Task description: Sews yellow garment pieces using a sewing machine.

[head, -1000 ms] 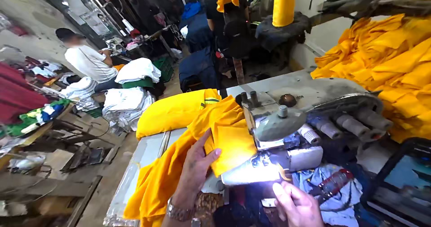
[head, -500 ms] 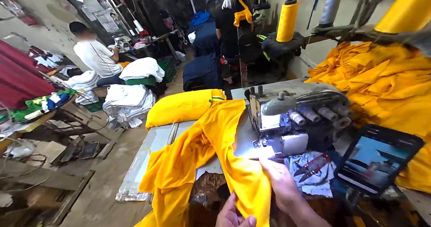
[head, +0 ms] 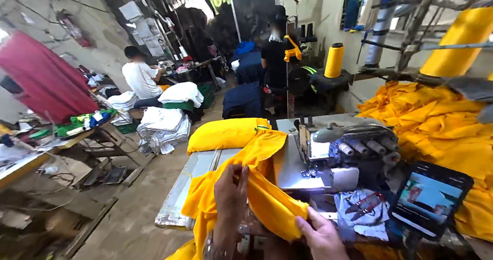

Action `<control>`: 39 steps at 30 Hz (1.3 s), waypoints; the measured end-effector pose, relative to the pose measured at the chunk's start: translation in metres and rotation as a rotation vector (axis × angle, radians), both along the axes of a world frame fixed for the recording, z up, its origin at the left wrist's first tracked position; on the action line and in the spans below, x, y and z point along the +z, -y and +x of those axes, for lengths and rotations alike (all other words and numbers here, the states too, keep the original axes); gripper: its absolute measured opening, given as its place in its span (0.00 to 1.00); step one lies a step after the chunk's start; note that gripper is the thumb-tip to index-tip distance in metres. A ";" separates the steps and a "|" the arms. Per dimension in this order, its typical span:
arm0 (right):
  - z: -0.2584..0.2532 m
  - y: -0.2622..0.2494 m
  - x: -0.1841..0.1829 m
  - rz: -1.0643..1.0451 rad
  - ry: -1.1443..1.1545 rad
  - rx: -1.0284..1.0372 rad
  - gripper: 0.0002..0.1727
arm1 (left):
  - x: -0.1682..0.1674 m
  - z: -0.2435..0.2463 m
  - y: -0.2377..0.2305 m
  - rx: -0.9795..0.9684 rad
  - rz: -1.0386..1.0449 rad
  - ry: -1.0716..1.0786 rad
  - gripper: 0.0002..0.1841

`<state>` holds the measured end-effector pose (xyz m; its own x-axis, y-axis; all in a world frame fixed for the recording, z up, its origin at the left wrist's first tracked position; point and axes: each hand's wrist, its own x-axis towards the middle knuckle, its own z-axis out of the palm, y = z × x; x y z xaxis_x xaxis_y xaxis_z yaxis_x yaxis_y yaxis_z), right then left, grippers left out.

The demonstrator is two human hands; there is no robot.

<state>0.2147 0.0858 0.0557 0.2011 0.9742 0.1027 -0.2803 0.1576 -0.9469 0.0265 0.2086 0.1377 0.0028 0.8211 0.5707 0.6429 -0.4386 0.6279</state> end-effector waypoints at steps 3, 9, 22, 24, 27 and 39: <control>-0.030 -0.037 -0.020 -0.275 -0.059 0.014 0.09 | -0.015 -0.011 -0.051 -0.028 -0.284 -0.276 0.17; -0.024 -0.049 -0.025 -0.241 -0.023 -0.027 0.10 | -0.068 -0.003 0.035 -0.353 -0.295 -0.049 0.15; 0.030 -0.029 -0.042 0.024 0.479 -0.228 0.16 | -0.090 0.012 0.064 -0.265 -0.220 0.377 0.09; 0.041 -0.027 -0.030 -0.166 -0.002 0.035 0.16 | -0.082 0.018 0.060 -0.412 -0.598 0.889 0.18; 0.060 -0.030 -0.034 -0.083 -0.166 0.225 0.16 | -0.087 0.017 0.042 -0.500 -0.761 1.110 0.18; 0.102 0.037 -0.037 0.155 0.622 -0.039 0.18 | -0.107 -0.033 0.057 -0.414 -0.333 0.343 0.18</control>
